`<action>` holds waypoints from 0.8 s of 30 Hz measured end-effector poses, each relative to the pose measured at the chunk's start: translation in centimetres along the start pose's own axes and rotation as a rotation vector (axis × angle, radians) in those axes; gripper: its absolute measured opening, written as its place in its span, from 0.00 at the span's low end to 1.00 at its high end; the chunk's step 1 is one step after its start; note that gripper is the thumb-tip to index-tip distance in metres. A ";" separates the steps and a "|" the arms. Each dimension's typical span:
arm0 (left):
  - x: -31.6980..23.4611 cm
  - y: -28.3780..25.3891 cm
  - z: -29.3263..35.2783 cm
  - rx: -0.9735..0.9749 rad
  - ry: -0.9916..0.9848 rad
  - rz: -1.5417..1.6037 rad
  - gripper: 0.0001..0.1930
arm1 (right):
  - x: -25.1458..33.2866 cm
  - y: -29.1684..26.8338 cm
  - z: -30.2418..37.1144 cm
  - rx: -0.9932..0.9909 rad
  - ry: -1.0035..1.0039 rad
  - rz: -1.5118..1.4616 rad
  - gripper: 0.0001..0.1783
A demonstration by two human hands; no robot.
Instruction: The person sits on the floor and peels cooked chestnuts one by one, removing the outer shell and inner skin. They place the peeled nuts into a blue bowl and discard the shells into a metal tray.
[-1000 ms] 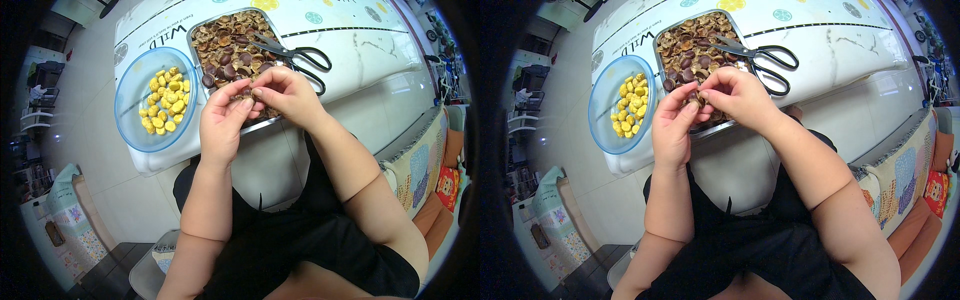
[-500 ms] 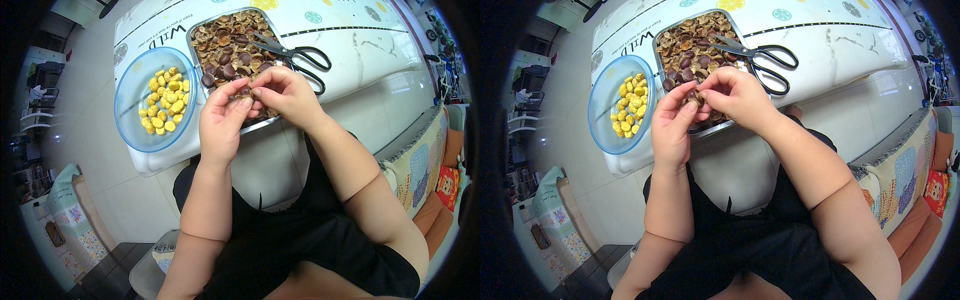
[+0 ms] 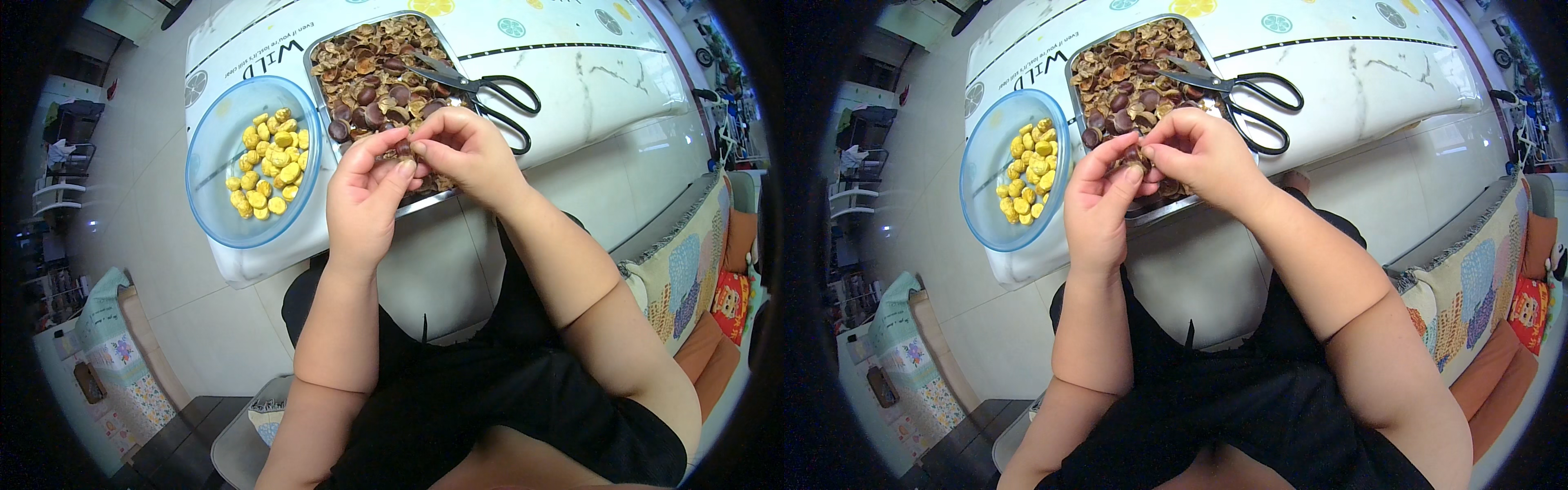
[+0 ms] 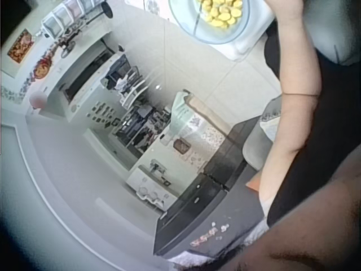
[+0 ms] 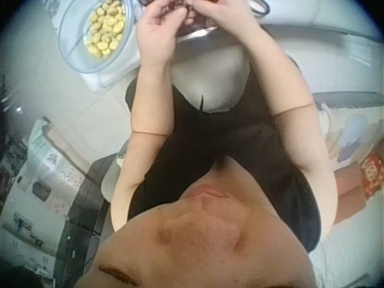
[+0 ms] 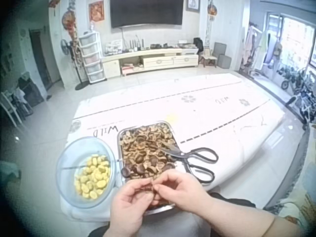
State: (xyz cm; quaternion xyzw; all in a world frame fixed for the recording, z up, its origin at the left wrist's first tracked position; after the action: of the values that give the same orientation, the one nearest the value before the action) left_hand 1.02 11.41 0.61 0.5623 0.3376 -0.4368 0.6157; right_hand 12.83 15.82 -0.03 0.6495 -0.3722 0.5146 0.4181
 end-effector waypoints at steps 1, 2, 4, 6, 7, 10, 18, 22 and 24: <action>-0.1 0.1 0.0 0.004 0.001 0.001 0.17 | 0.0 0.1 0.0 0.009 0.003 -0.018 0.04; -0.1 0.1 0.0 0.008 0.002 0.003 0.17 | 0.0 0.1 0.0 0.019 0.007 -0.036 0.04; 0.0 0.1 0.0 0.015 -0.004 0.005 0.16 | -0.1 0.1 0.0 0.031 0.019 -0.078 0.04; -0.1 0.1 0.0 0.021 -0.006 0.004 0.16 | -0.3 0.2 0.0 0.038 0.033 -0.130 0.05; -0.1 0.1 0.0 0.023 -0.006 0.003 0.16 | -0.4 0.2 0.0 0.044 0.039 -0.157 0.05; -0.2 0.1 0.0 0.029 -0.002 -0.002 0.17 | -0.5 0.4 0.0 0.057 0.062 -0.209 0.05; -0.1 0.1 0.0 0.028 0.010 0.004 0.17 | -0.5 0.4 0.0 0.061 0.056 -0.211 0.04; -0.1 0.0 0.1 0.021 0.010 0.016 0.17 | -0.7 0.5 0.0 0.056 0.059 -0.205 0.04; -0.1 -0.1 0.1 0.018 0.007 0.023 0.17 | -0.8 0.5 0.1 0.053 0.071 -0.204 0.04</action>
State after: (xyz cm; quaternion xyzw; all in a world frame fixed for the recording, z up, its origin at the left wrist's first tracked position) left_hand 0.88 11.33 0.62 0.5734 0.3292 -0.4306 0.6144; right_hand 12.25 15.62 -0.77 0.6762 -0.2752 0.5018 0.4639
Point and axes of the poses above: each hand's wrist, its own z-axis away from the middle knuckle, its own y-axis out of the palm, x = y × z, the point moved 9 cm from there along -z, towards the middle knuckle, and after that the axes turned 8 degrees about -y, right-handed, at the moved point
